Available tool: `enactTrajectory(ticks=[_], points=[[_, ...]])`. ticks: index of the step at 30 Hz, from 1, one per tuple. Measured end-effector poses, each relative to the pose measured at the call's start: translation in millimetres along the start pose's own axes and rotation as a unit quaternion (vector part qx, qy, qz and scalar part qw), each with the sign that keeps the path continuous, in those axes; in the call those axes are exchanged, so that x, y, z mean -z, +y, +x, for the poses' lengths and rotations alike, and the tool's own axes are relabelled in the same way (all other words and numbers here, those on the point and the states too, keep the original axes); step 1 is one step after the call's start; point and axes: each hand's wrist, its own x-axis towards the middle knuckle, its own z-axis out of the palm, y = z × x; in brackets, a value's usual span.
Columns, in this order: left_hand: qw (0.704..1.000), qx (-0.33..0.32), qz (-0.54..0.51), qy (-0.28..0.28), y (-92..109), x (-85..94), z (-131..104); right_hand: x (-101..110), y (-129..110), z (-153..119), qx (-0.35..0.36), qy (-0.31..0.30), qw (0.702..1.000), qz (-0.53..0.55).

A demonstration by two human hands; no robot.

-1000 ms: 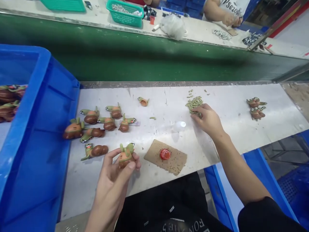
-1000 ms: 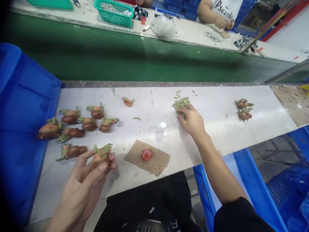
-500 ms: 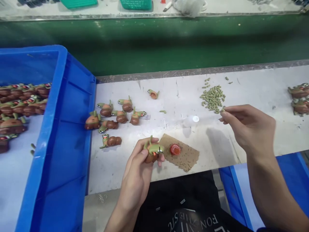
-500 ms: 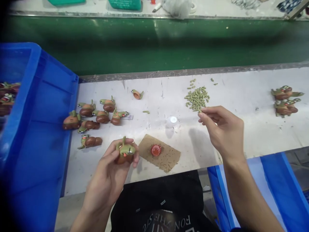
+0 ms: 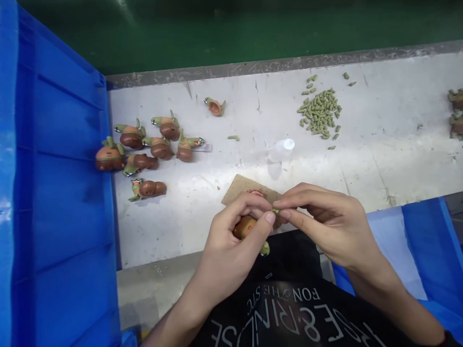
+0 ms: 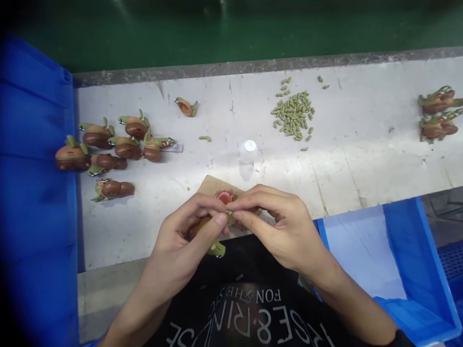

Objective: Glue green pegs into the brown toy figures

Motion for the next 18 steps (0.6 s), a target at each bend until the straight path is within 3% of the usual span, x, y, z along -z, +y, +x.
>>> enactTrajectory(ticks=[6, 8, 13, 15, 18], points=[[1.000, -0.015, 0.002, 0.010, -15, 0.5, -11, 0, 4, -5, -0.080, -0.019, 0.995, 0.063], [1.000, 0.003, -0.003, 0.012, -19, 1.8, -17, -1, 5, -5, -0.078, -0.035, 0.994, 0.061], [0.985, 0.083, -0.147, -0.026, -28, 13.7, -32, -2, 7, 0, 0.022, 0.002, 0.992, -0.125], [0.976, 0.105, -0.190, -0.018, -34, 20.4, -36, -1, 8, 4, 0.080, 0.007, 0.974, -0.212], [0.977, 0.079, -0.199, 0.015, -44, 28.6, -39, -2, 10, 7, 0.152, -0.008, 0.940, -0.305]])
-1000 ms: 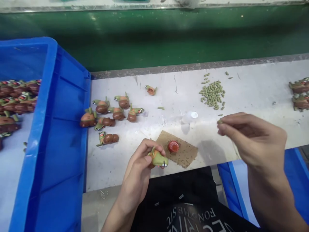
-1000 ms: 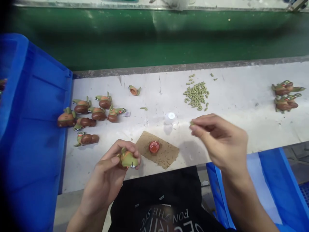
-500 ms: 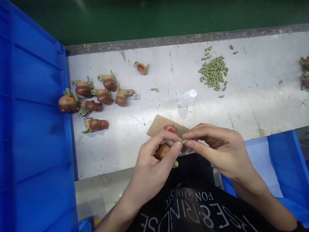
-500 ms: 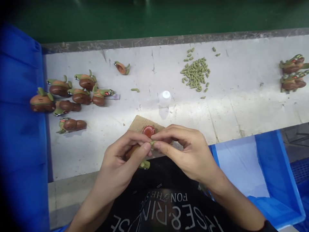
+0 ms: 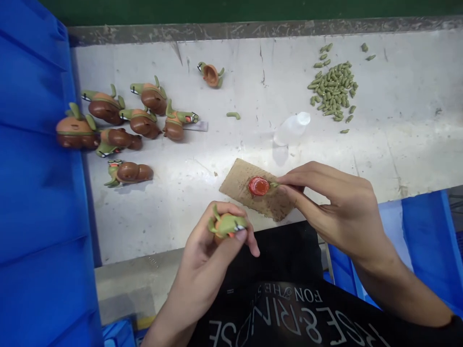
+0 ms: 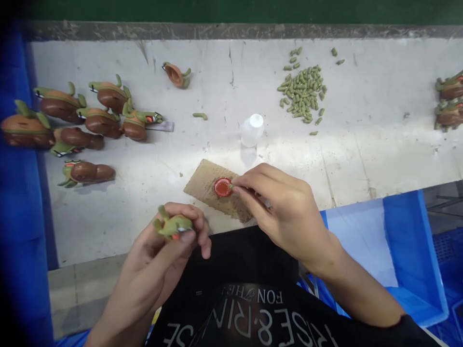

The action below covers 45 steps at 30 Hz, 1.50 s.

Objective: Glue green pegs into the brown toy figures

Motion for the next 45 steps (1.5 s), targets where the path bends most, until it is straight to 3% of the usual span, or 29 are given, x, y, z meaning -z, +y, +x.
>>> enactTrajectory(ticks=[3, 7, 10, 13, 19, 26, 32, 39, 45], points=[[0.998, -0.061, 0.025, 0.016, -5, 6.6, 1, -2, 1, 1, 0.040, -0.020, 0.998, -0.052], [0.973, -0.145, 0.124, 0.126, -6, 4.6, 0, -4, 0, 0, 0.058, -0.030, 0.994, -0.093], [0.967, -0.127, 0.141, 0.171, -4, -0.2, 1, -5, -1, 0, 0.068, -0.040, 0.991, -0.111], [0.974, -0.087, 0.133, 0.164, -2, -1.6, 2, -5, -2, 0, 0.067, -0.047, 0.990, -0.119], [0.966, -0.090, 0.154, 0.186, 2, -0.2, 2, -4, -8, -2, 0.072, -0.054, 0.985, -0.148], [0.973, -0.092, 0.161, 0.137, 2, -1.4, 6, -4, -11, -8, 0.080, -0.052, 0.981, -0.170], [0.969, -0.101, 0.198, 0.107, -2, 3.7, 9, -6, -10, -11, 0.004, -0.032, 0.994, -0.101], [0.978, -0.092, 0.157, 0.107, -2, -10.0, 9, -13, -5, -13, -0.107, 0.013, 0.994, -0.021], [0.984, -0.085, 0.124, 0.092, -6, -11.9, 14, -14, -8, -12, -0.218, 0.073, 0.960, 0.162]])
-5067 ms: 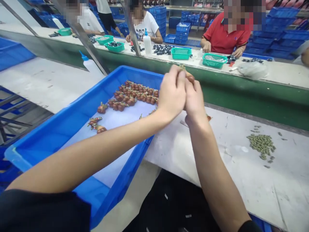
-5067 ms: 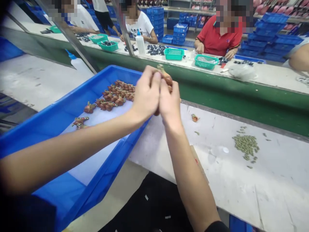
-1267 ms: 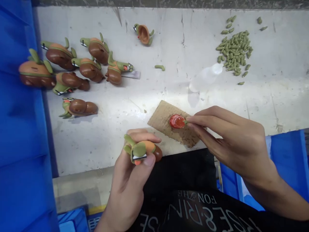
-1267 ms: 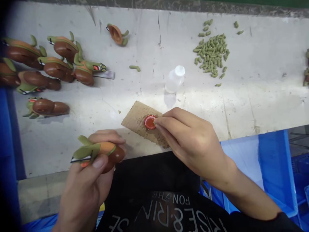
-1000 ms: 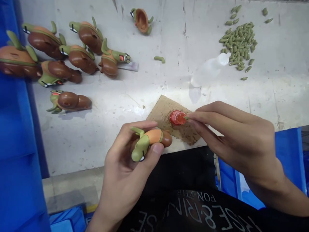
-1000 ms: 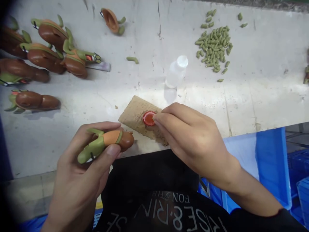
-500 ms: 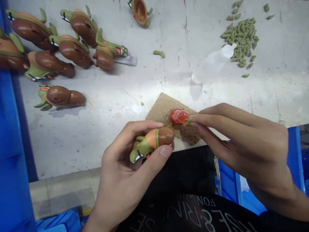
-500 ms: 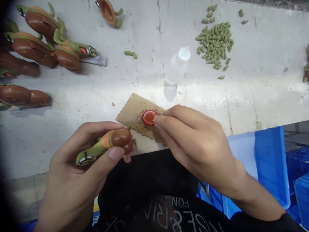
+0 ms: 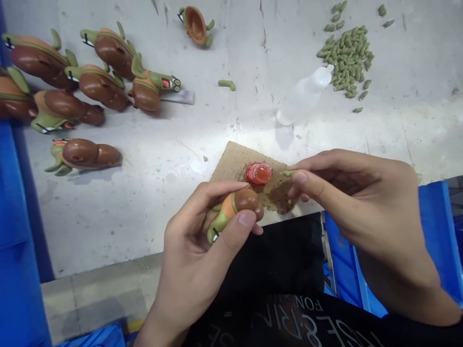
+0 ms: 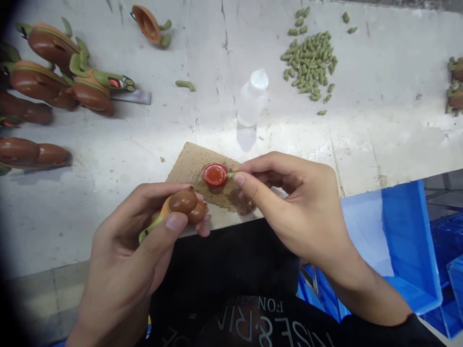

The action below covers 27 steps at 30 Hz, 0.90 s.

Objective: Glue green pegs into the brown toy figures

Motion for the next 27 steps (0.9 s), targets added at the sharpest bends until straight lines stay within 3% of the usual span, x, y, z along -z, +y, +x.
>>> enactTrajectory(ticks=[4, 7, 14, 27], points=[[0.999, -0.014, -0.024, -0.038, -4, -2.6, 3, -3, 1, 0, -0.084, -0.075, 0.981, 0.159], [0.997, -0.020, -0.030, -0.064, -8, -2.7, 4, -5, 4, -3, -0.119, -0.095, 0.963, 0.222], [0.992, -0.037, -0.036, -0.111, -15, 0.3, 4, -8, 2, -7, -0.139, -0.087, 0.955, 0.248], [0.990, -0.063, 0.043, -0.114, -9, -1.7, 4, -6, 1, -7, -0.123, -0.089, 0.954, 0.260]])
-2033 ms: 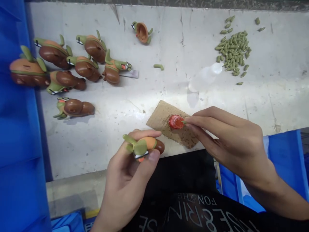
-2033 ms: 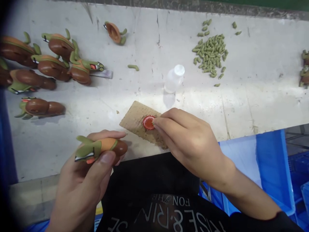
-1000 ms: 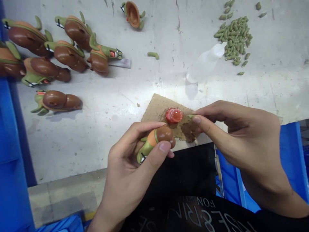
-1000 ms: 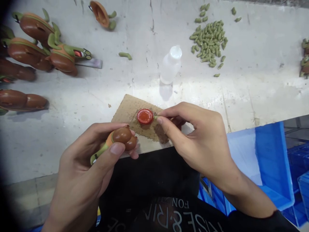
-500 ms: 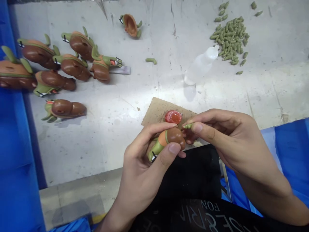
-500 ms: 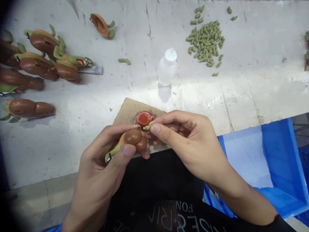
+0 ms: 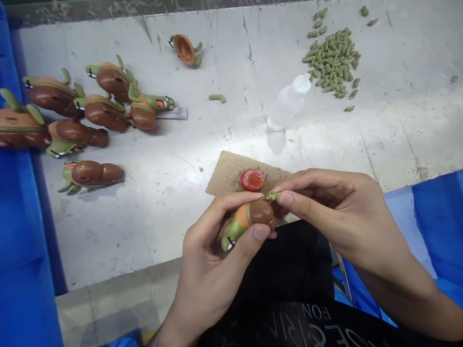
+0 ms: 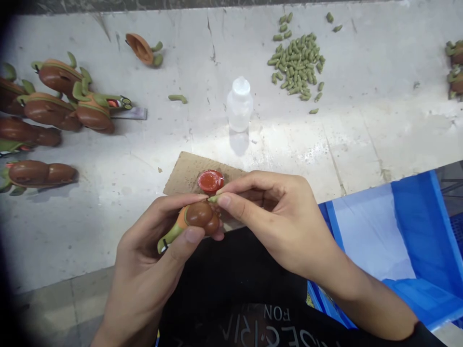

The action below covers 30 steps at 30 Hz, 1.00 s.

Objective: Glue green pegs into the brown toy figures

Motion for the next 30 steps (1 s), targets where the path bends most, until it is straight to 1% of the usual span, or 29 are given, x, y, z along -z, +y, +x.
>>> enactTrajectory(ticks=[4, 9, 12, 14, 16, 19, 21, 23, 26, 28, 30], points=[[0.999, -0.013, 0.041, 0.009, -1, -0.1, -1, 1, 0, -3, 0.005, 0.003, 1.000, -0.025], [0.994, -0.047, 0.100, 0.024, -4, 1.9, -3, 0, -1, -5, 0.014, 0.010, 0.999, -0.048], [0.993, -0.056, 0.104, 0.009, -5, -0.6, -3, -3, 0, -6, 0.027, 0.026, 0.997, -0.071], [0.994, -0.064, 0.089, -0.006, -6, -6.2, -5, -5, 1, -8, 0.048, 0.024, 0.994, -0.096], [0.996, -0.071, 0.057, 0.006, -6, -13.8, -9, -6, 0, -10, 0.061, 0.025, 0.992, -0.103], [0.997, -0.054, 0.023, 0.042, -6, -22.1, -16, -1, -3, -14, 0.035, 0.041, 0.996, -0.067], [0.998, -0.037, 0.025, 0.044, -5, -22.3, -19, 6, -4, -15, 0.009, 0.060, 0.997, -0.049], [0.999, -0.020, 0.006, 0.031, -5, -19.1, -18, 13, -4, -15, 0.003, 0.087, 0.996, -0.038], [0.997, 0.015, -0.073, -0.003, -5, -15.5, -15, 21, -2, -12, 0.027, 0.127, 0.992, 0.000], [0.994, 0.031, -0.108, -0.016, -6, -17.3, -12, 22, 0, -10, 0.027, 0.130, 0.991, 0.027], [0.992, 0.042, -0.121, -0.024, -7, -22.1, -11, 22, 2, -9, 0.003, 0.115, 0.992, 0.043]])
